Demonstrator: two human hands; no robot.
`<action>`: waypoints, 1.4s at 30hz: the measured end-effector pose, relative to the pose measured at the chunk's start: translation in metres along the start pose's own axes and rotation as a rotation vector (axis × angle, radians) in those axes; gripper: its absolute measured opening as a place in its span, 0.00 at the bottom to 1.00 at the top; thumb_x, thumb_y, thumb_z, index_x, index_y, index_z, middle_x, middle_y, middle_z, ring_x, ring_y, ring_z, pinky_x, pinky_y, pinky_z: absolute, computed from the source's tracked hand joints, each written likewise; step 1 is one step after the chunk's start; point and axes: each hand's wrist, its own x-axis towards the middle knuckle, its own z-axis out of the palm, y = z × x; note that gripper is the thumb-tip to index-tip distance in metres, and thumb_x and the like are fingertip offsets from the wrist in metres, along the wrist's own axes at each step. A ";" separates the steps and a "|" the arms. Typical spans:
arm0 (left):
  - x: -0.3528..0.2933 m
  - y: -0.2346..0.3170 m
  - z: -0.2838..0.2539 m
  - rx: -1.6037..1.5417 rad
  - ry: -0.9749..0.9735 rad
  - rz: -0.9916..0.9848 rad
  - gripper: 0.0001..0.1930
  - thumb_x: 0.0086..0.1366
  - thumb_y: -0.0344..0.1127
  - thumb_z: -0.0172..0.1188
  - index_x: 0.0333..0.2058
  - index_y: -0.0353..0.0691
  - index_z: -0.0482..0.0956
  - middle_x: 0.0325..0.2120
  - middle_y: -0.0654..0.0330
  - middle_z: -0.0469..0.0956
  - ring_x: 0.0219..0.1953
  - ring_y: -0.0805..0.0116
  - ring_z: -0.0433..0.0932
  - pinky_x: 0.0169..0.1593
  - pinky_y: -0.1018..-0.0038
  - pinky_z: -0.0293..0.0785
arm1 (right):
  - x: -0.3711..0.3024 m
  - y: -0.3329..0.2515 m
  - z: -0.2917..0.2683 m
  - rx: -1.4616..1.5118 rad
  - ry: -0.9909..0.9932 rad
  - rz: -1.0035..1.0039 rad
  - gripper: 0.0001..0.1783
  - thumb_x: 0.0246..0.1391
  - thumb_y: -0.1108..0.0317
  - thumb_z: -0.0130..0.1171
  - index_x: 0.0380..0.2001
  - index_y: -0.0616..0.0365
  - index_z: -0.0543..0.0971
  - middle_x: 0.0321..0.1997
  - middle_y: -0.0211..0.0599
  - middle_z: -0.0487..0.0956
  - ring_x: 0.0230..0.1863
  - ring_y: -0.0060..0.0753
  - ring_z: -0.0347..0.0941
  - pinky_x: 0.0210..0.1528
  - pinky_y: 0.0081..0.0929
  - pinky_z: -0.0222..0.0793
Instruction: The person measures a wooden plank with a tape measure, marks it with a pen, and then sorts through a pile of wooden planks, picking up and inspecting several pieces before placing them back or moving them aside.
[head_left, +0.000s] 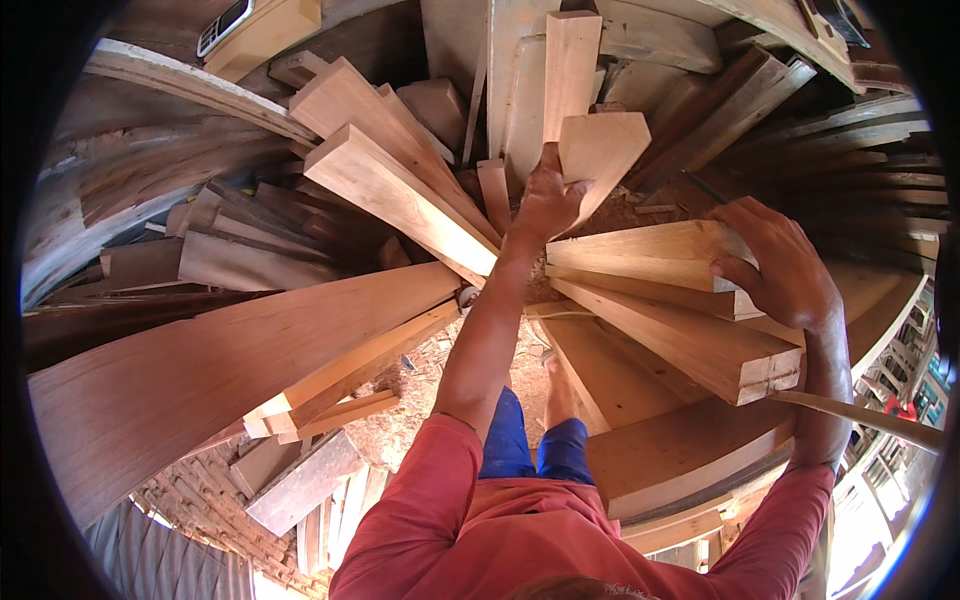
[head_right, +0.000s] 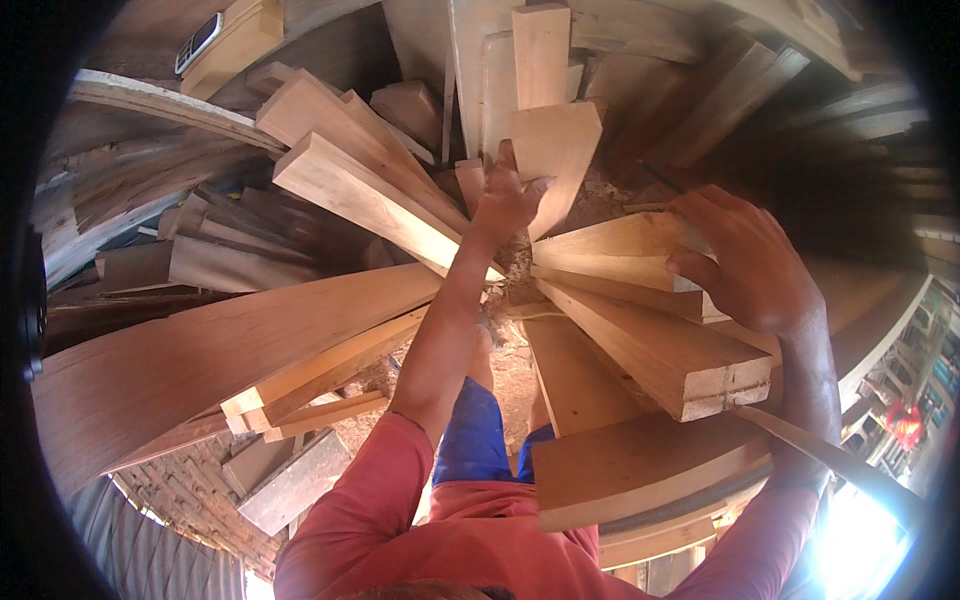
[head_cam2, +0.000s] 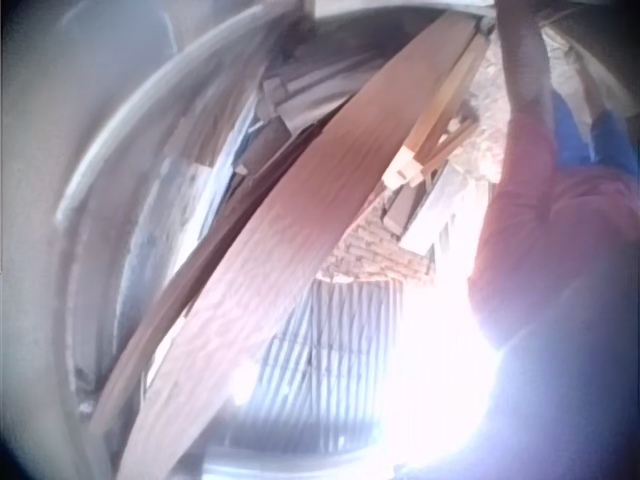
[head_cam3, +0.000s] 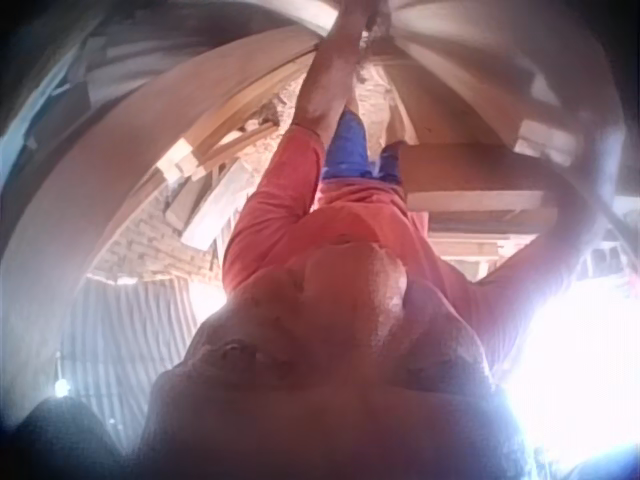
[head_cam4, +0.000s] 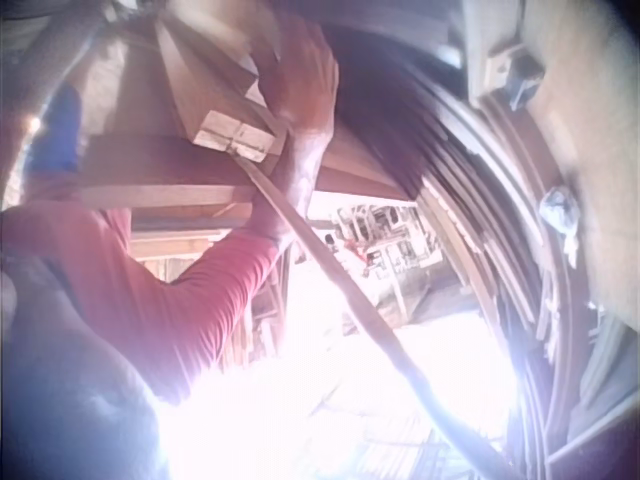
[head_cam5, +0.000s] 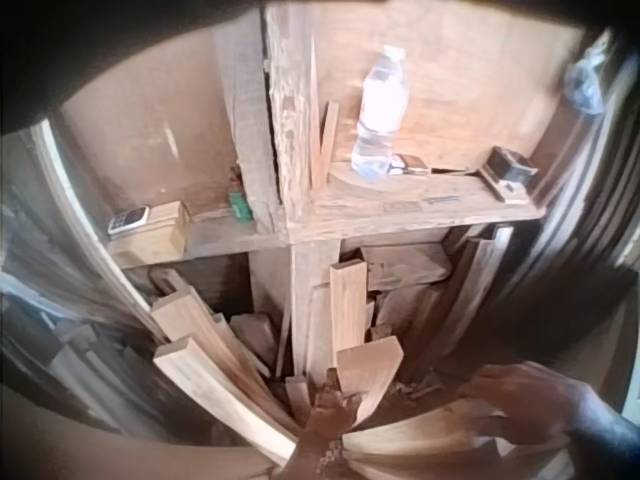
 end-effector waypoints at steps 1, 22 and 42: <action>-0.002 0.003 0.000 -0.012 -0.042 -0.040 0.39 0.66 0.39 0.69 0.66 0.30 0.57 0.54 0.30 0.76 0.59 0.30 0.75 0.63 0.48 0.71 | 0.000 0.000 0.000 -0.017 -0.003 0.008 0.32 0.56 0.56 0.69 0.60 0.60 0.77 0.56 0.46 0.78 0.59 0.60 0.73 0.63 0.49 0.66; -0.087 -0.089 -0.001 -0.762 0.416 -0.172 0.32 0.71 0.58 0.65 0.64 0.44 0.70 0.55 0.60 0.78 0.60 0.62 0.75 0.64 0.61 0.71 | -0.005 0.001 -0.003 -0.016 -0.025 0.032 0.30 0.57 0.59 0.69 0.60 0.58 0.77 0.57 0.43 0.78 0.62 0.57 0.73 0.65 0.48 0.66; -0.142 -0.109 -0.098 -1.279 0.537 0.203 0.27 0.78 0.63 0.46 0.39 0.45 0.80 0.32 0.55 0.83 0.38 0.54 0.83 0.53 0.57 0.78 | -0.005 -0.013 -0.004 -0.007 -0.036 0.029 0.28 0.54 0.65 0.72 0.58 0.58 0.78 0.55 0.44 0.79 0.58 0.57 0.76 0.60 0.49 0.68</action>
